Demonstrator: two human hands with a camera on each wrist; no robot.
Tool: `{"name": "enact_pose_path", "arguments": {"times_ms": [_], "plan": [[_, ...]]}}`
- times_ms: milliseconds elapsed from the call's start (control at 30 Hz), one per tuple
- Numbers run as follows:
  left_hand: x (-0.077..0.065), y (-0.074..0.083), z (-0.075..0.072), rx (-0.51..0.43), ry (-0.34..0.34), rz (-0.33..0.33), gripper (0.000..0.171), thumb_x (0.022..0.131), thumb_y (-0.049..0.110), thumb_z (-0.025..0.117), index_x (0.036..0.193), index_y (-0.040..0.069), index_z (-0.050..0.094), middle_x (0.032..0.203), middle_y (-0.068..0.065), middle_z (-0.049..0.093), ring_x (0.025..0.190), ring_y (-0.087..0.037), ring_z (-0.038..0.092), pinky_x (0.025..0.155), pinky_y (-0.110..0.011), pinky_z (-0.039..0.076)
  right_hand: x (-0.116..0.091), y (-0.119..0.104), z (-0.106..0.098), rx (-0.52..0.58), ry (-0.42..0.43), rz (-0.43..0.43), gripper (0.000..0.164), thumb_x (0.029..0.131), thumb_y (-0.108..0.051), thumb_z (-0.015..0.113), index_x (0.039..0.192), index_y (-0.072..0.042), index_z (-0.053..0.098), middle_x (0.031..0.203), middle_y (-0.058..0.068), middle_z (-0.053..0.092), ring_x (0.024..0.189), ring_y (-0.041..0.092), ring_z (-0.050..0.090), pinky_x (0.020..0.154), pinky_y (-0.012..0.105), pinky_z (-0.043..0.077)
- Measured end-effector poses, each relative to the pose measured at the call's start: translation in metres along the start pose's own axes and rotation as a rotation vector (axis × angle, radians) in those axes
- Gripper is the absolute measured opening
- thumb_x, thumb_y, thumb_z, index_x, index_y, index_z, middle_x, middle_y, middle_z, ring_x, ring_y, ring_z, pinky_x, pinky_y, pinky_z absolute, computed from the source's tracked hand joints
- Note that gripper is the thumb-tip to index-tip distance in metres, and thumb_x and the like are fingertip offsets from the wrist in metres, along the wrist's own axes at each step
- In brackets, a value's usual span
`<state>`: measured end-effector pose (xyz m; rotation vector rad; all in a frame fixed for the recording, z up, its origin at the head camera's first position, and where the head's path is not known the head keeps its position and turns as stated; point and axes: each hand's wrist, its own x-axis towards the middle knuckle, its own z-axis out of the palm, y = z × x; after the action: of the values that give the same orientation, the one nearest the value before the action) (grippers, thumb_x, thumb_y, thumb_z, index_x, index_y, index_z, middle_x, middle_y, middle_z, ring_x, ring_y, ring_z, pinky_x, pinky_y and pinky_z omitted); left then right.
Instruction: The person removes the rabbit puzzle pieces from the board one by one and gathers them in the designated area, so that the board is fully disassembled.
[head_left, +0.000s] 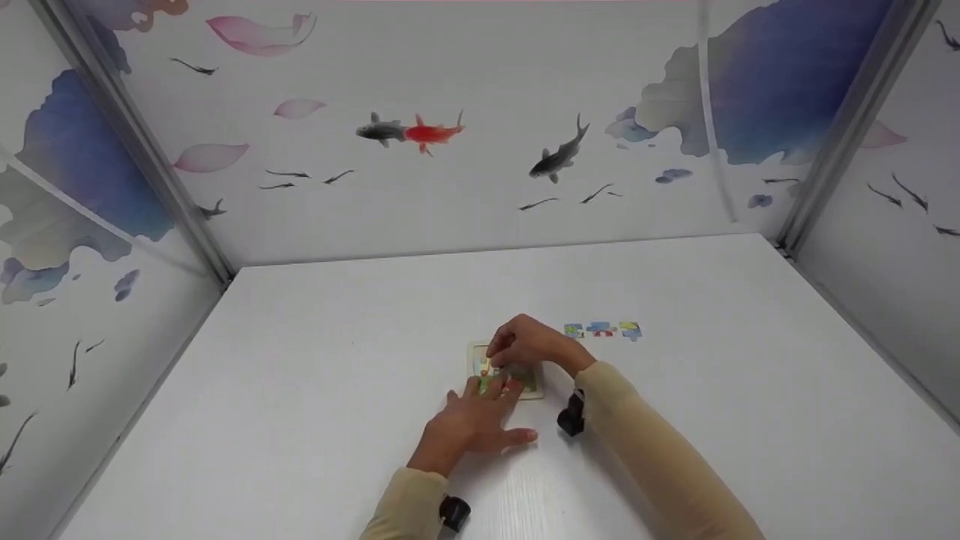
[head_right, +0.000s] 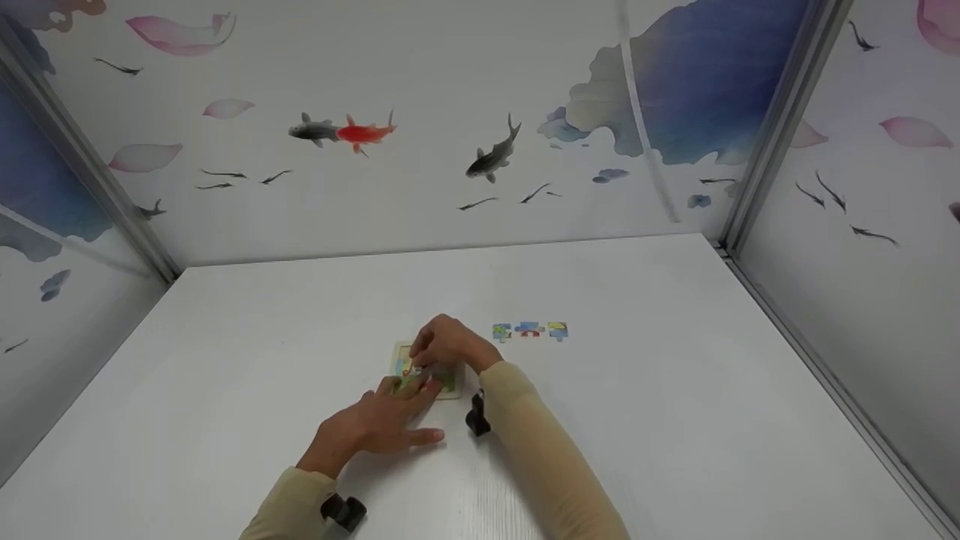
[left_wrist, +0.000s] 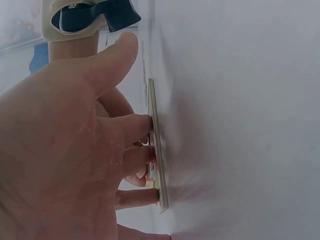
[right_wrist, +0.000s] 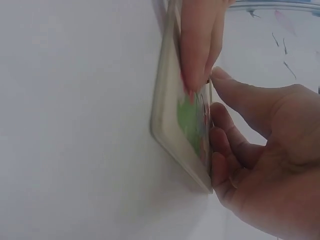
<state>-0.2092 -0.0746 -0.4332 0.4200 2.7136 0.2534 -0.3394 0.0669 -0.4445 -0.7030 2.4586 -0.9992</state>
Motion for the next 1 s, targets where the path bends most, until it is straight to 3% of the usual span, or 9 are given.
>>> {"name": "enact_pose_path", "arguments": {"times_ms": [367,633,800,1000], "plan": [[-0.002,0.001,0.001,0.0,-0.01,0.002,0.085,0.092,0.07,0.052,0.16,0.025,0.027,0.169,-0.002,0.021,0.156,-0.037,0.017,0.118,-0.067,0.024,-0.007,-0.003,-0.001,0.055,0.033,0.006,0.005,0.091,-0.013,0.074,0.094,-0.012,0.077,0.09,0.003,0.075,0.077,0.014,0.062,0.072,0.025,0.053],[-0.002,0.001,-0.002,0.002,-0.011,-0.021,0.087,0.09,0.069,0.055,0.16,0.027,0.025,0.169,-0.001,0.02,0.156,-0.037,0.017,0.119,-0.066,0.024,-0.011,-0.009,-0.008,0.014,0.06,0.03,0.013,0.094,-0.017,0.07,0.104,-0.01,0.077,0.099,0.006,0.076,0.086,0.017,0.065,0.09,0.035,0.057],[-0.001,0.0,-0.001,-0.004,-0.009,-0.013,0.085,0.091,0.069,0.055,0.16,0.027,0.027,0.169,-0.001,0.019,0.156,-0.037,0.016,0.119,-0.066,0.023,-0.01,-0.013,0.003,-0.045,0.05,0.036,0.013,0.094,-0.019,0.071,0.099,-0.01,0.078,0.096,0.004,0.076,0.082,0.013,0.06,0.086,0.031,0.056],[-0.002,0.0,-0.003,0.014,-0.01,0.007,0.086,0.09,0.069,0.056,0.159,0.026,0.029,0.168,-0.002,0.022,0.156,-0.036,0.017,0.118,-0.067,0.025,-0.007,-0.017,0.004,-0.002,0.23,0.015,0.013,0.094,-0.016,0.069,0.092,-0.006,0.077,0.09,0.008,0.073,0.075,0.013,0.06,0.07,0.027,0.052]]}}
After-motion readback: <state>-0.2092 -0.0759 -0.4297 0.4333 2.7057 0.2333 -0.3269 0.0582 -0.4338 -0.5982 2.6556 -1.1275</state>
